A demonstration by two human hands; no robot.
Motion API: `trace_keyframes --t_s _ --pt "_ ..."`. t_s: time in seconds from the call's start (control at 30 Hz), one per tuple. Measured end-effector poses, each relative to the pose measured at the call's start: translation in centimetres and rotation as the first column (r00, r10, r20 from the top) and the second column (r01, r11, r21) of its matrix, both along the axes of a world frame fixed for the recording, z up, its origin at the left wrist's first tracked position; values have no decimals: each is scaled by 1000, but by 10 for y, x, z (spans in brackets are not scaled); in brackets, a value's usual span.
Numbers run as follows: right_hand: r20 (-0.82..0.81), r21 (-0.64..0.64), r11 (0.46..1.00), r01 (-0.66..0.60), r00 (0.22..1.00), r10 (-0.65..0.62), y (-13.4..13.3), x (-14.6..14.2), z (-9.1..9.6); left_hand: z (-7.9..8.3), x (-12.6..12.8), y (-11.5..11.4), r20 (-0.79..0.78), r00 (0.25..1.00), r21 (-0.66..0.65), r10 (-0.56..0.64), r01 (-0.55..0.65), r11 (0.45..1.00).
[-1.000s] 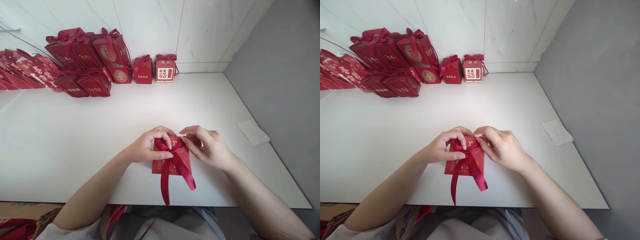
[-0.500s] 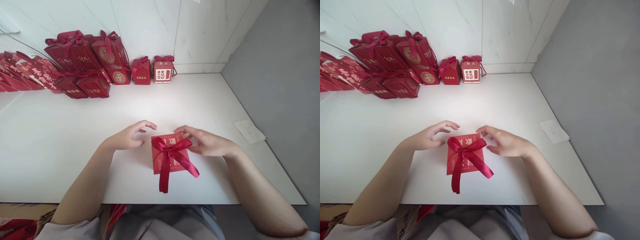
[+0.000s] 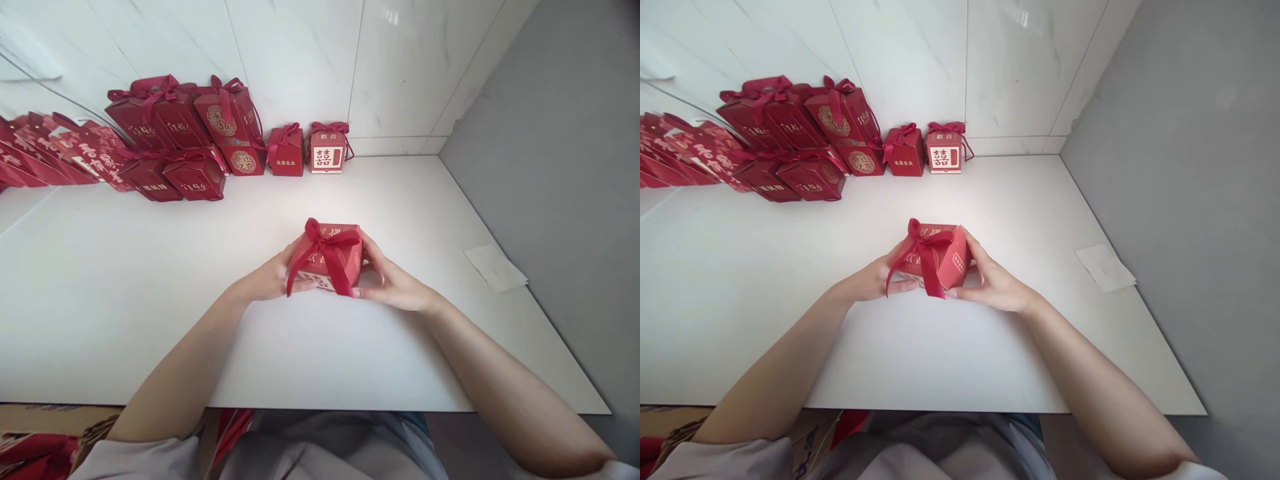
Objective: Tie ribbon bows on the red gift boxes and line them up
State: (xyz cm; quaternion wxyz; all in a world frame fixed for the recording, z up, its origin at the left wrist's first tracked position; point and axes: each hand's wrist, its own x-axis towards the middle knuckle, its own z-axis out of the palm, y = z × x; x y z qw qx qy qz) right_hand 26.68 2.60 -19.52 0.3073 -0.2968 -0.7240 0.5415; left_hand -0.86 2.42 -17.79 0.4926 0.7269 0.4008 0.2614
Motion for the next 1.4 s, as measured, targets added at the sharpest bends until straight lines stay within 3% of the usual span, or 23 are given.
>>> trace_keyframes --t_s 0.1,0.2,0.3,0.37,0.53,0.63,0.77,0.93,1.0,1.07,1.23,1.4 --pt "7 101 989 112 994 -113 4 -8 -14 -10 0 5 -43 998 16 43 -42 999" --pt "67 230 935 270 954 -292 8 -12 -27 -19 0 6 -76 989 96 129 -122 988" --pt "82 138 866 480 866 -493 10 -10 -28 -19 -1 7 -44 982 135 185 -178 975" --pt "94 -6 845 534 842 -531 10 -7 -21 -17 -3 8 13 973 165 229 -227 960" --pt "-14 -342 840 421 892 -452 5 -6 0 -20 -8 13 143 930 201 339 -363 910" --pt "-87 -373 853 364 902 -423 0 -9 5 -23 -9 15 168 948 156 271 -297 942" --pt "-119 -299 847 441 863 -491 1 -4 7 -21 -8 13 148 977 113 155 -173 978" --pt "-96 -510 848 141 971 -219 6 15 18 -17 -6 10 141 988 85 55 -67 994" --pt "-101 -474 871 129 975 -199 6 18 21 -18 -5 9 134 991 109 21 -36 993" --pt "-121 -413 891 188 959 -258 7 17 20 -18 -5 7 66 998 155 13 -23 988" --pt "-190 -321 908 270 921 -341 11 3 1 -20 -2 3 -267 954 327 137 -44 944" --pt "-195 -289 937 196 946 -258 16 -3 -15 -24 -2 10 -199 965 389 171 -82 918"
